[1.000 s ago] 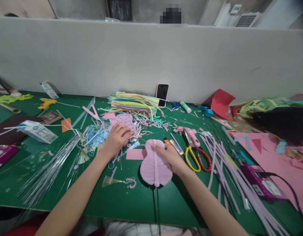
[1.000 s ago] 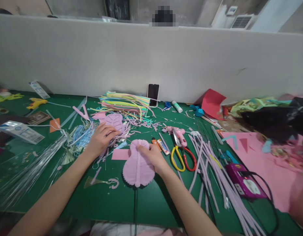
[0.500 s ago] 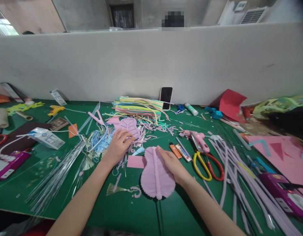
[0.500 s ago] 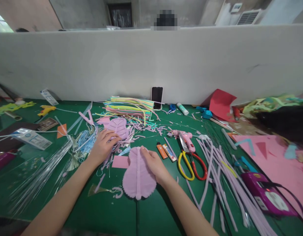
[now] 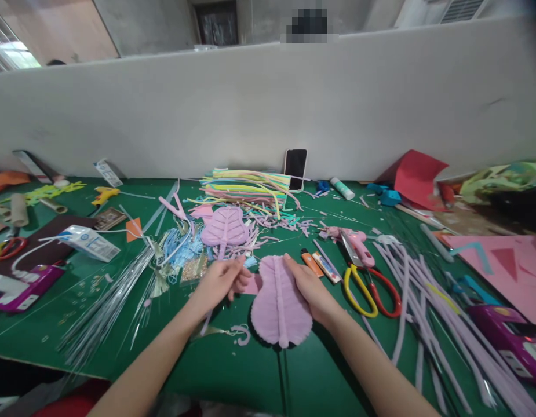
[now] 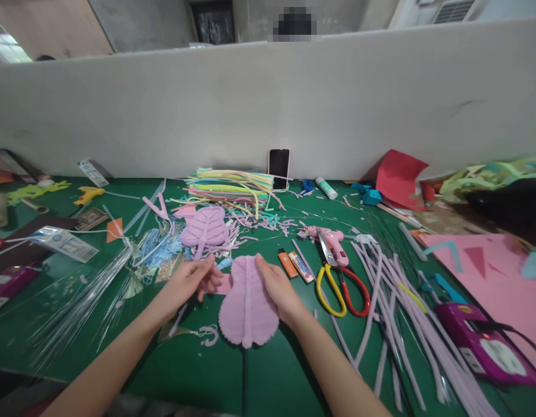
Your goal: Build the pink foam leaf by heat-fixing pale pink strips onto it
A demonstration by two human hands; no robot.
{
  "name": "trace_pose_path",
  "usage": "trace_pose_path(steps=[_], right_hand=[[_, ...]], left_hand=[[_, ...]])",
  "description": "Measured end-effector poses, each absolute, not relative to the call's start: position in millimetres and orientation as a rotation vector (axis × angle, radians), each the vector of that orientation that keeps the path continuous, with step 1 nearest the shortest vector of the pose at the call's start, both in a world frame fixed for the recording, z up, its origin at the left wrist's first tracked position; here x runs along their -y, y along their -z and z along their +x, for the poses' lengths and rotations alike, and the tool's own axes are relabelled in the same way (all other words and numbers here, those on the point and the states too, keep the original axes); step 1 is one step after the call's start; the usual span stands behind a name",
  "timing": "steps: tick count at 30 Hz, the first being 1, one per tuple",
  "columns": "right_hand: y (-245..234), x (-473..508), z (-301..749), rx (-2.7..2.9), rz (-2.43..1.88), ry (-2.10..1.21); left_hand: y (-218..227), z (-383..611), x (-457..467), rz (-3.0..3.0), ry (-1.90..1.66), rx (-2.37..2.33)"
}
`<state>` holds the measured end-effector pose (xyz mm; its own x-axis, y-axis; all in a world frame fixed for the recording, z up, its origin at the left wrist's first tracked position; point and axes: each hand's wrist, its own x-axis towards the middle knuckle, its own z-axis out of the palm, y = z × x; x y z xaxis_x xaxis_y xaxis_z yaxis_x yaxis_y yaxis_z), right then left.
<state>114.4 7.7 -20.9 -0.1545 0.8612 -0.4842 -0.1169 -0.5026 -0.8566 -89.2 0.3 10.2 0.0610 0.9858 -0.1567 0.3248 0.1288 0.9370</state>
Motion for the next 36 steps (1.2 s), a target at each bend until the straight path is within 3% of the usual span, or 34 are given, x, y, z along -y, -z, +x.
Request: trace_pose_path(steps=[12, 36], right_hand=[[20.0, -7.8, 113.6, 0.896, -1.332, -1.768], [23.8, -8.3, 115.0, 0.958, -1.421, -1.693]], left_hand=[[-0.6, -54.9, -28.3, 0.801, -0.985, -1.119], [3.5, -60.4, -25.4, 0.764, -0.951, -1.079]])
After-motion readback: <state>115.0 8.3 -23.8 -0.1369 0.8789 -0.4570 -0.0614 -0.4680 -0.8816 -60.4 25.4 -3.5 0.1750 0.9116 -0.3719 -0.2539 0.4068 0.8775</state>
